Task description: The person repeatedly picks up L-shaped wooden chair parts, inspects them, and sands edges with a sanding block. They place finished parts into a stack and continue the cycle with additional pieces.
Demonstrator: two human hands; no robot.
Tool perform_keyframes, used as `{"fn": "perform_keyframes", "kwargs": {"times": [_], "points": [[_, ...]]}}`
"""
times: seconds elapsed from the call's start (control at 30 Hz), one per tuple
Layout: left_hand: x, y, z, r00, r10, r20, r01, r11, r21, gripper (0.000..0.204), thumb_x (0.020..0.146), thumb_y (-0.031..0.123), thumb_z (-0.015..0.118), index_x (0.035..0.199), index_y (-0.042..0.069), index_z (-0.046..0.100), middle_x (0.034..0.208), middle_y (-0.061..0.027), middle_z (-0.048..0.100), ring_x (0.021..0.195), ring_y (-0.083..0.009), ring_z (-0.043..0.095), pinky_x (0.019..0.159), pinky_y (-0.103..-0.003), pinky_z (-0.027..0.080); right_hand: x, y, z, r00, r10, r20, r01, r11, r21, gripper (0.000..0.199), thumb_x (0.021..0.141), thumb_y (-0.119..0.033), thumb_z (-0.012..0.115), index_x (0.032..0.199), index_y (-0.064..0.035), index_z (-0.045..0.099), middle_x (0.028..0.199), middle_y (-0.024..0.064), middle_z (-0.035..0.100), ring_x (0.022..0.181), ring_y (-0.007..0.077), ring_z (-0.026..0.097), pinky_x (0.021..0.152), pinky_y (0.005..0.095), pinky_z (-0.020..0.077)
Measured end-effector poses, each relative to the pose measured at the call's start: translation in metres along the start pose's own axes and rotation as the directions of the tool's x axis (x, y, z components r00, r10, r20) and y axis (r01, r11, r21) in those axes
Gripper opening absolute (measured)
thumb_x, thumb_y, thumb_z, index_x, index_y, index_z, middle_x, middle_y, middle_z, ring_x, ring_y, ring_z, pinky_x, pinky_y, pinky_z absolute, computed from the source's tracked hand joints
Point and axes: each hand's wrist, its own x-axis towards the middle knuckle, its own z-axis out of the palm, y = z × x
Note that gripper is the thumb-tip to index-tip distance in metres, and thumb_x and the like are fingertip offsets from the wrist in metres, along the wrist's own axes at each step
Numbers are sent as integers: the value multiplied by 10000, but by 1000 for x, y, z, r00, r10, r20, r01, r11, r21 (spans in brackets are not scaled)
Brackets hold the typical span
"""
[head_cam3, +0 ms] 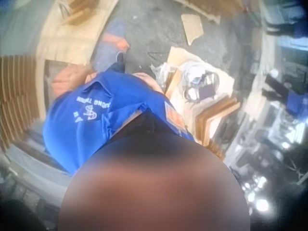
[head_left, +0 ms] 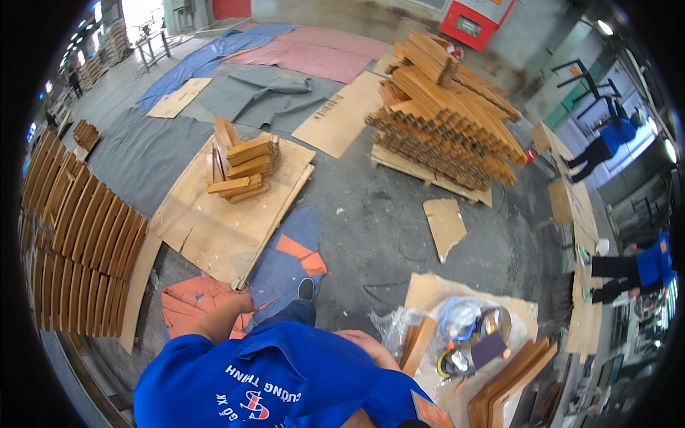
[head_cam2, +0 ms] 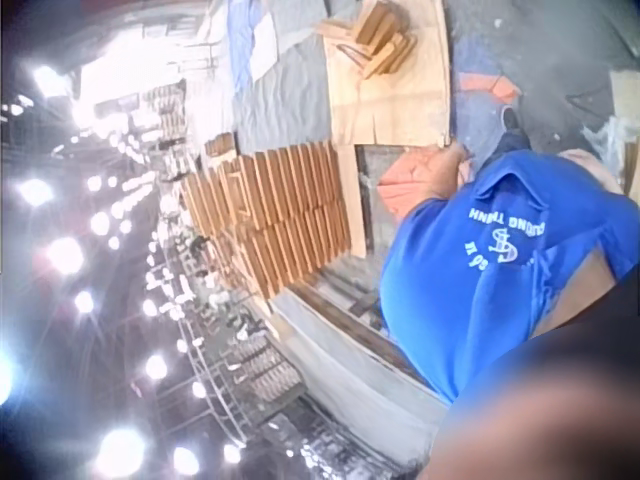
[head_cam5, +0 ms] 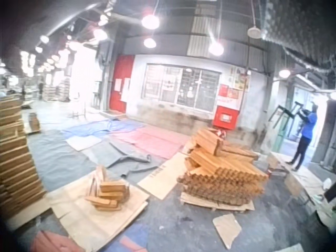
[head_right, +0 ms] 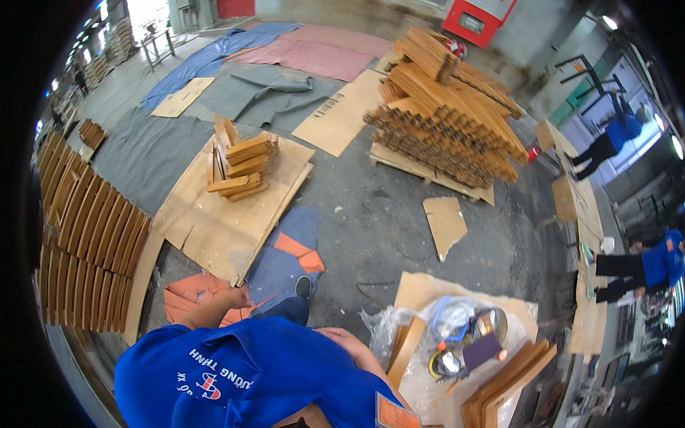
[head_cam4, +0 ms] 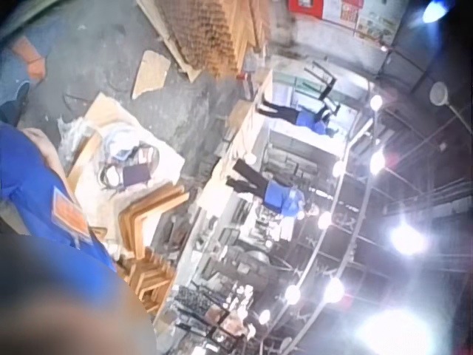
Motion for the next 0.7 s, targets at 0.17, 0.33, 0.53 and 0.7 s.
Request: {"fn": "perform_keyframes", "kwargs": {"times": [0.17, 0.33, 0.53, 0.7], "points": [[35, -54, 11, 958, -135, -253, 127, 991, -48, 545, 726, 496, 685, 1014, 33, 663, 937, -193, 664, 912, -340, 624, 837, -435, 481, 50, -50, -24, 1000, 2, -17, -3, 999, -44, 338, 944, -173, 520, 1202, 39, 567, 1175, 102, 612, 1075, 164, 571, 949, 276, 431], [157, -43, -52, 983, 10, 185, -44, 982, 184, 560, 740, 531, 669, 1015, 44, 678, 953, -195, 665, 912, -335, 619, 843, -440, 473, 118, -147, -20, 999, -6, 36, 10, 995, -95, 373, 934, -188, 538, 1224, 48, 545, 1197, 110, 597, 1092, 177, 561, 965, 282, 417], [240, 8, -230, 987, 18, -157, -87, 891, -446, 494, 755, 475, 677, 1041, 71, 678, 987, -159, 677, 931, -329, 636, 849, -395, 496, 188, -239, -8, 972, -105, 210, 170, 931, -324, 391, 962, -200, 469, 1258, 51, 517, 1255, 122, 563, 1140, 197, 535, 998, 301, 395], [293, 11, -334, 978, -102, -182, 21, 915, -402, 482, 743, 456, 695, 1038, 74, 683, 1032, -153, 670, 974, -313, 627, 883, -383, 479, 242, -317, -25, 995, 35, 95, -8, 963, -268, 375, 965, -182, 470, 1256, 50, 520, 1250, 127, 566, 1133, 199, 542, 995, 299, 400]]}}
